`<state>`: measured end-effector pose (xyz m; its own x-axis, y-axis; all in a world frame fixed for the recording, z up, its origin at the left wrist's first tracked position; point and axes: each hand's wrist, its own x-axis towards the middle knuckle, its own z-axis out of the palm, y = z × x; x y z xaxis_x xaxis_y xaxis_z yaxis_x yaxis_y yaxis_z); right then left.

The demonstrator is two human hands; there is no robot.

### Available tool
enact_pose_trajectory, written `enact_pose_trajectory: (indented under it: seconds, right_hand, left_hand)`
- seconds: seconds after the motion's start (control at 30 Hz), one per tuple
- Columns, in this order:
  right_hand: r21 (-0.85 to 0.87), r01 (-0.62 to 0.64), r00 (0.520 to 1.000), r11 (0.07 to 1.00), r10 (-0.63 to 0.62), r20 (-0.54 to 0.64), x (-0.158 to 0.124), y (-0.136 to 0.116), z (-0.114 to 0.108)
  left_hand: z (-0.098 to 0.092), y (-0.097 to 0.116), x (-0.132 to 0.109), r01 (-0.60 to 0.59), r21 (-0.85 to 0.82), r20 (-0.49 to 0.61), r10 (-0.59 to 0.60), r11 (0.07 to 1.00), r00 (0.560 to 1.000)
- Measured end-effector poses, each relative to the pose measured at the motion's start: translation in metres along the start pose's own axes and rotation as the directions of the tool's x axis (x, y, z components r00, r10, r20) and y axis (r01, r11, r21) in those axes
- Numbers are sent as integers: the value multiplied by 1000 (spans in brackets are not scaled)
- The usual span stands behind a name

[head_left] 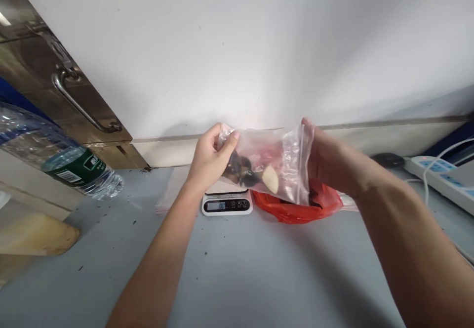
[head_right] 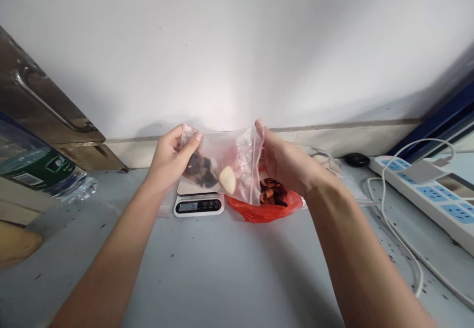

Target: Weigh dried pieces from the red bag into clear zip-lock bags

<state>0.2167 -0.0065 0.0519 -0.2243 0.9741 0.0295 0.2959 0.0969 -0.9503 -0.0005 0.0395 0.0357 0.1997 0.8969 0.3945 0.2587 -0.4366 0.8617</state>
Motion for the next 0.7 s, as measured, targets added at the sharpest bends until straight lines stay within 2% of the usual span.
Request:
enact_pose_trajectory:
  seconds: [0.07,0.13,0.23,0.3,0.37,0.43,0.47,0.5,0.53,0.6,0.63,0.7]
  right_hand:
    - [160,-117,988,980,98,122,0,3,-3]
    - [206,-167,979,964,137,154,0,3,-4]
    - [110,-182,974,977,164,158,-1,-2,-2]
    - [52,-191,968,980,179,174,0,-3,0]
    - [24,-182,971,983,175,161,1,-2,1]
    - [-1,-157,979,988,156,128,3,2,2]
    - [-10,-145,983,989,145,115,4,4,3]
    - [-17,-136,985,991,137,107,5,5,4]
    - [-22,-132,986,991,133,103,6,7,5]
    - [-23,-129,988,991,130,87,8,8,8]
    - [-20,-124,989,992,125,75,9,8,10]
    - [-5,-102,993,995,102,59,10,7,14]
  left_hand:
    - [-8,-2,1,29,88,-28,-27,996,999]
    - [-16,-5,0,35,152,-15,-33,988,999]
    - [-21,-11,0,49,234,-2,-50,971,999]
    - [-21,-16,1,74,308,-53,-60,949,997]
    - [-18,-20,1,51,400,-144,7,915,990]
    - [-15,-19,1,-18,460,-151,99,888,984]
    - [-14,-17,0,-58,446,-79,103,893,992]
    - [-12,-15,-2,-85,397,47,72,914,996]
    - [-10,-11,-4,-87,326,208,19,941,978]
    - [-8,-5,-8,-30,206,473,-72,978,878]
    - [-6,-3,-9,-1,178,543,-98,984,834]
    - [-5,-1,-11,34,162,587,-124,986,800]
